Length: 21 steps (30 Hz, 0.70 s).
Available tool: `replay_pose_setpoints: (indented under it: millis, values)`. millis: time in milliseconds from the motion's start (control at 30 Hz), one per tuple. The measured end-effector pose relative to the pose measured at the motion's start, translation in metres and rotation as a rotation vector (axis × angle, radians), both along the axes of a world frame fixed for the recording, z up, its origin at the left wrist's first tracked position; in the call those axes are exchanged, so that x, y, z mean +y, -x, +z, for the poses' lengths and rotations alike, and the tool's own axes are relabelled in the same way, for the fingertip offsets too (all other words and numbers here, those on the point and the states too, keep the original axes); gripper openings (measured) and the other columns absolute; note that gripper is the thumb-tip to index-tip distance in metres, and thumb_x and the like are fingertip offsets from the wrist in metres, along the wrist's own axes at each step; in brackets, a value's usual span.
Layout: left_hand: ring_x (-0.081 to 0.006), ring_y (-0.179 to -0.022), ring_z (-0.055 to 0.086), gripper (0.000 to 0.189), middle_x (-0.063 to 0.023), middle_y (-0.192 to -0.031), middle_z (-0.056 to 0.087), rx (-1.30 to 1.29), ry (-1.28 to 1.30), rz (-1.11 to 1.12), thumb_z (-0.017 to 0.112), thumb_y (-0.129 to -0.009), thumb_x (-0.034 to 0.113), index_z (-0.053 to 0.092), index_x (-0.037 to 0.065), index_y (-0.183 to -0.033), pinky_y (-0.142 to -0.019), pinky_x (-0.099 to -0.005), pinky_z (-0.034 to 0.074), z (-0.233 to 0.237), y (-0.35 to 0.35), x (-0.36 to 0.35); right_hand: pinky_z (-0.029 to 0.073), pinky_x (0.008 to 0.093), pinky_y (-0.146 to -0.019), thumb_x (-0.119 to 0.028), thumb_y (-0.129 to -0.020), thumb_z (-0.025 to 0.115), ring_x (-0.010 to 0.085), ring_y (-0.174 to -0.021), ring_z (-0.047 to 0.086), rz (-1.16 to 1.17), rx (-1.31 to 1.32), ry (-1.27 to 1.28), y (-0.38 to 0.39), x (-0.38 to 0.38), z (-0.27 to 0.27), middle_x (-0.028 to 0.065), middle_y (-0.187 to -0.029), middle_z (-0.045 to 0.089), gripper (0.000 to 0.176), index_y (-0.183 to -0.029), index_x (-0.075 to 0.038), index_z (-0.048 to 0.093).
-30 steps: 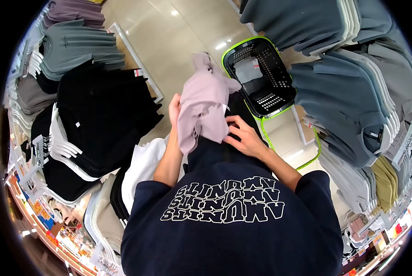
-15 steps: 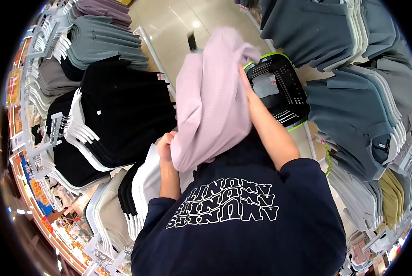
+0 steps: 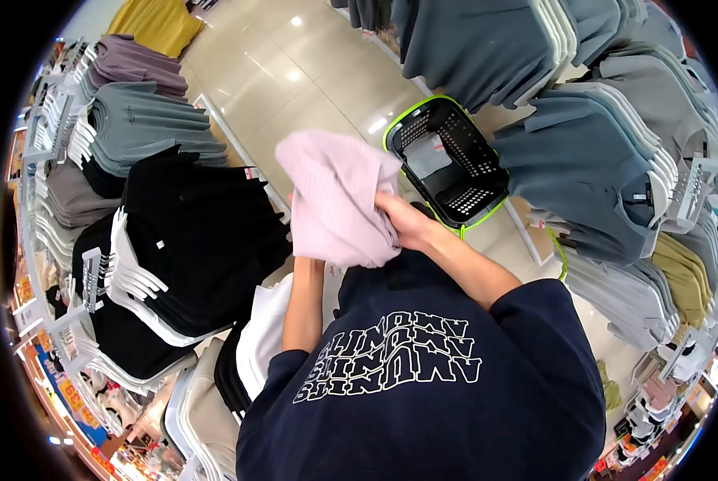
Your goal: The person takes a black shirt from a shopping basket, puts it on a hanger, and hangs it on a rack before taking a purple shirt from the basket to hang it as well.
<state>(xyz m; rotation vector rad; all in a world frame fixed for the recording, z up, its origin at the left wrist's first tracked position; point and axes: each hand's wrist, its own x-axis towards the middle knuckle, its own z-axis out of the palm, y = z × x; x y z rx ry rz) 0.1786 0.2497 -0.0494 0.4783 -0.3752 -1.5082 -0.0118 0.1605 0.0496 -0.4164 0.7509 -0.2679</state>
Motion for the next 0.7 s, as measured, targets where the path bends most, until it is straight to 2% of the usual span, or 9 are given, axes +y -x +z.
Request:
replay_pose_setpoints:
  millis: [33, 67, 133, 167, 267, 400, 433, 500, 700]
  values:
    - [-0.0288, -0.134, 0.048, 0.066, -0.0155, -0.149, 0.046, -0.556, -0.28, 0.215, 0.052, -0.102, 0.043, 0.031, 0.005, -0.152, -0.108, -0.0441, 0.045, -0.005, -0.001, -0.008, 0.048, 0.0351, -0.103, -0.028, -0.101, 0.054, 0.0221, -0.12, 0.06, 0.045, 0.083, 0.077, 0.007, 0.002, 0.0, 0.0104, -0.137, 0.059, 0.051, -0.142, 0.0, 0.047]
    - [-0.0267, -0.13, 0.052, 0.061, -0.0149, -0.145, 0.049, -0.417, -0.328, 0.152, 0.053, -0.102, 0.037, 0.035, 0.004, -0.15, -0.106, -0.0413, 0.047, -0.007, 0.0, -0.011, 0.047, 0.0327, -0.101, -0.024, -0.099, 0.06, 0.0187, -0.119, 0.059, 0.038, 0.093, 0.261, 0.017, 0.002, 0.005, 0.0085, -0.133, 0.06, 0.051, -0.142, 0.001, 0.048]
    - [-0.0225, -0.122, 0.059, 0.05, -0.0139, -0.138, 0.056, -0.146, -0.421, 0.026, 0.055, -0.102, 0.026, 0.044, 0.001, -0.144, -0.102, -0.0359, 0.05, 0.061, 0.014, -0.034, 0.048, 0.0298, -0.096, -0.02, -0.098, 0.061, 0.0147, -0.113, 0.06, -0.111, 0.214, 0.569, 0.028, 0.005, 0.023, 0.0071, -0.127, 0.063, 0.047, -0.139, 0.0, 0.052]
    - [-0.0208, -0.117, 0.061, 0.046, -0.0128, -0.131, 0.06, -0.227, -0.412, 0.014, 0.056, -0.102, 0.025, 0.048, 0.0, -0.139, -0.097, -0.0343, 0.051, 0.069, 0.016, -0.036, 0.049, 0.0284, -0.092, -0.019, -0.098, 0.062, 0.0134, -0.109, 0.061, -0.19, 0.258, 0.696, 0.037, 0.003, 0.023, 0.0063, -0.124, 0.064, 0.045, -0.139, -0.001, 0.053]
    - [-0.0139, -0.101, 0.066, 0.033, -0.006, -0.109, 0.069, -0.33, -0.314, -0.037, 0.061, -0.099, 0.023, 0.061, -0.001, -0.122, -0.085, -0.0308, 0.053, 0.106, 0.025, -0.044, 0.049, 0.0277, -0.087, -0.015, -0.099, 0.06, 0.0132, -0.106, 0.061, -0.239, 0.368, 0.705, 0.08, -0.008, 0.016, 0.0043, -0.125, 0.062, 0.039, -0.135, -0.002, 0.053]
    - [-0.0147, -0.103, 0.064, 0.032, -0.0045, -0.113, 0.068, -0.348, -0.364, 0.097, 0.062, -0.099, 0.026, 0.061, 0.003, -0.121, -0.09, -0.0335, 0.051, 0.078, 0.028, -0.048, 0.043, 0.0316, -0.102, -0.018, -0.1, 0.06, 0.0159, -0.12, 0.056, -0.592, 0.285, 0.717, 0.113, -0.007, 0.018, 0.0046, -0.131, 0.059, 0.039, -0.136, -0.003, 0.053]
    - [-0.0156, -0.106, 0.063, 0.033, -0.005, -0.117, 0.067, -0.333, -0.338, 0.137, 0.062, -0.099, 0.028, 0.06, 0.004, -0.122, -0.091, -0.0358, 0.05, 0.114, 0.044, -0.053, 0.046, 0.0295, -0.095, -0.017, -0.1, 0.06, 0.013, -0.11, 0.058, -0.725, 0.36, 0.761, 0.113, -0.002, 0.029, 0.0022, -0.121, 0.063, 0.033, -0.129, -0.002, 0.057]
    - [-0.0165, -0.109, 0.062, 0.033, -0.0058, -0.121, 0.065, -0.389, -0.322, 0.168, 0.061, -0.101, 0.027, 0.059, 0.003, -0.124, -0.094, -0.0369, 0.049, 0.122, 0.053, -0.052, 0.043, 0.0309, -0.101, -0.017, -0.1, 0.061, 0.0143, -0.117, 0.055, -0.79, 0.405, 0.827, 0.132, 0.009, 0.022, 0.0026, -0.126, 0.061, 0.037, -0.133, -0.002, 0.053]
    - [-0.0156, -0.112, 0.06, 0.033, -0.0069, -0.122, 0.065, -0.583, -0.246, 0.235, 0.058, -0.103, 0.022, 0.058, 0.0, -0.127, -0.098, -0.0336, 0.046, 0.138, 0.087, -0.041, 0.045, 0.0291, -0.095, -0.019, -0.101, 0.06, 0.011, -0.108, 0.058, -1.006, 0.493, 0.689, 0.198, 0.055, 0.016, 0.0006, -0.119, 0.063, 0.031, -0.128, -0.004, 0.057]
